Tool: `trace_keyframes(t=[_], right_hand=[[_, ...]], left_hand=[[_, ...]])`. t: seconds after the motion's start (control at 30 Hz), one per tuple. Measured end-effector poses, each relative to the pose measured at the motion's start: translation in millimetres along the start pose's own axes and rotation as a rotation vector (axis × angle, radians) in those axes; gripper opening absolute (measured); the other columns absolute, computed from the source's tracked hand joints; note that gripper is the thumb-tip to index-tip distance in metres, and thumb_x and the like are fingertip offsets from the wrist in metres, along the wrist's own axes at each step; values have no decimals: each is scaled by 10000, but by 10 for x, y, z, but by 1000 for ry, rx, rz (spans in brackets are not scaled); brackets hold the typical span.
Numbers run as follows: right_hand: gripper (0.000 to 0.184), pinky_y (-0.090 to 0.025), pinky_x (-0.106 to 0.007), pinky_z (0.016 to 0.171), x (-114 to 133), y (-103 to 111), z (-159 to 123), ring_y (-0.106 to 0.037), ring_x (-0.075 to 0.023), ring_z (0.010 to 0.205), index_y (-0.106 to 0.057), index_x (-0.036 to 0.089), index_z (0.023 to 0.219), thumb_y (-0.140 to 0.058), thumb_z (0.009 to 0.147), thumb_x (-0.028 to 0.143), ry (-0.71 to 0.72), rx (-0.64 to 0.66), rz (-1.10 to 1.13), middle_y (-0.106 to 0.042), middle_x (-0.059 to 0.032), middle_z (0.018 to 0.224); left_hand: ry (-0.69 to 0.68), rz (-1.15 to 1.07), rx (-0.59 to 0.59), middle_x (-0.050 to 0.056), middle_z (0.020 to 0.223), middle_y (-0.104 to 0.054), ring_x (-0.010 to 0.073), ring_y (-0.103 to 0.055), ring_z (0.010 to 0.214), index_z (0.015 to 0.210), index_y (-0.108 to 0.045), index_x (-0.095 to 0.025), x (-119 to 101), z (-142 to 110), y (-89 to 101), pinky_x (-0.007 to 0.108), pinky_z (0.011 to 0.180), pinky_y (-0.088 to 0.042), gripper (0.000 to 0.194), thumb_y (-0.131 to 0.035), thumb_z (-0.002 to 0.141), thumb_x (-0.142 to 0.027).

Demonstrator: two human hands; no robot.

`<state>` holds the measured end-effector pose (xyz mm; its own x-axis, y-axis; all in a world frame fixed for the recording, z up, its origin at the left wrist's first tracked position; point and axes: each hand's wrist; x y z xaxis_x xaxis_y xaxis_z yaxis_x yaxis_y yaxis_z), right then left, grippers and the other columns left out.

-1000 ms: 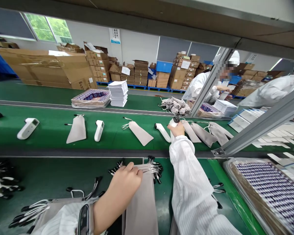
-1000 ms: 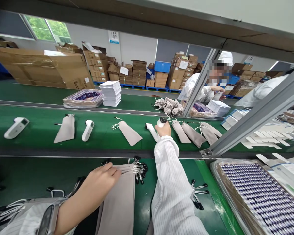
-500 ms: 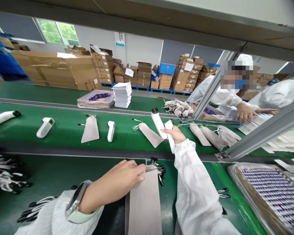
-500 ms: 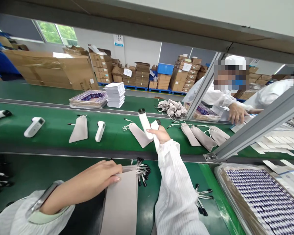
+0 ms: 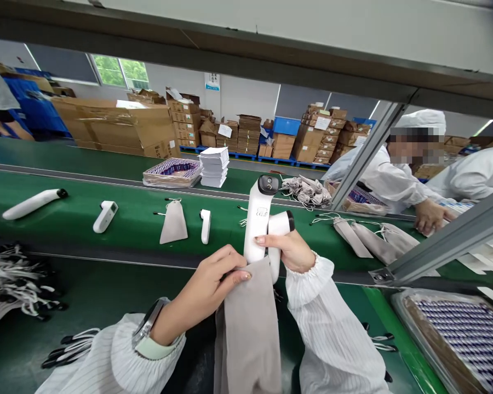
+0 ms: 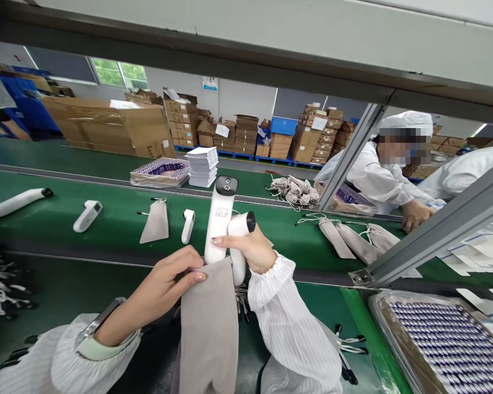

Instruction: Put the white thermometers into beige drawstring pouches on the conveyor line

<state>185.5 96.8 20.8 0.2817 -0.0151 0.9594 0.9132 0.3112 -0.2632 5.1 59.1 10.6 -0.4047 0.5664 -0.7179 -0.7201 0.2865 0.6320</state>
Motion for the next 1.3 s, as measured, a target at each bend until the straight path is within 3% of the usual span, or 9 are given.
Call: trace_keyframes(t=[0.3, 0.43, 0.53, 0.63, 0.83, 1.07, 1.17, 1.23, 1.3], right_hand=[[395, -446, -270, 735, -23, -36, -4, -543, -138, 840, -560, 224, 954, -673, 578, 180, 123, 137, -91, -583, 6, 915], [387, -399, -316, 838, 32, 82, 25, -517, -181, 968, -590, 191, 877, -709, 511, 150, 72, 432, -298, -573, -33, 1018], [426, -429, -294, 770, 77, 139, 33, -546, -169, 878, -587, 175, 938, -698, 526, 180, -47, 622, -441, -598, -28, 928], [388, -444, -278, 719, 108, 91, 19, -550, -158, 795, -603, 157, 936, -670, 555, 191, -72, 759, -552, -598, -17, 839], [451, -396, -317, 842, 132, -20, -5, -520, -190, 926, -596, 171, 1004, -661, 558, 164, 91, 746, -625, -569, -37, 967], [379, -443, -281, 748, 60, -61, -15, -559, -167, 822, -614, 153, 901, -682, 528, 158, -37, 903, -510, -588, -39, 903], [557, -455, -211, 526, -2, -53, -25, -552, -103, 563, -502, 189, 1086, -663, 556, 137, -183, 832, -339, -582, 28, 663], [671, -389, -160, 395, -15, 75, -20, -478, -68, 418, -400, 226, 1174, -653, 561, 117, -142, 623, -201, -519, 84, 537], [594, -331, -133, 351, 0, 293, -8, -403, -44, 358, -425, 244, 1124, -622, 582, 104, 11, 351, -74, -453, 112, 473]], left_hand=[[-28, 79, -150, 20, 876, -330, 118, -434, 746, 765, -513, -185, 39, -10, 35, 230, 648, -376, 160, -399, 857, -249], [-13, 128, -224, 24, 896, -309, 95, -419, 665, 774, -537, -182, 64, -41, 55, 248, 649, -395, 178, -398, 853, -259], [-17, 157, -257, 29, 908, -309, 117, -433, 735, 767, -545, -182, 56, -66, 97, 266, 704, -399, 197, -398, 850, -283], [8, 119, -168, 24, 931, -315, 103, -424, 704, 765, -544, -187, 10, -75, 175, 246, 675, -398, 198, -417, 839, -320], [121, -100, 49, -4, 902, -333, 63, -352, 584, 693, -489, -177, -101, -94, 313, 188, 511, -333, 227, -436, 828, -351], [117, 32, -145, 3, 897, -343, 70, -377, 601, 703, -546, -182, -133, -91, 234, 191, 538, -353, 235, -427, 834, -337], [113, 216, -303, 9, 887, -384, 82, -416, 614, 761, -578, -200, -129, -124, 292, 203, 579, -374, 232, -420, 833, -354], [179, 353, -333, 8, 869, -440, 89, -440, 584, 870, -587, -232, -113, -171, 397, 214, 561, -375, 233, -431, 818, -398], [286, 442, -256, 2, 785, -513, 109, -469, 555, 914, -593, -246, -89, -220, 523, 219, 521, -364, 279, -445, 794, -451]])
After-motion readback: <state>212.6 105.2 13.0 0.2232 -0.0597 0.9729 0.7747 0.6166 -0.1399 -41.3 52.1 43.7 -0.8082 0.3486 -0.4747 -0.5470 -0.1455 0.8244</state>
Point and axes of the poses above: each hand's wrist, its own z-axis towards the middle knuckle, its own y-axis out of the back of the hand, x = y × z
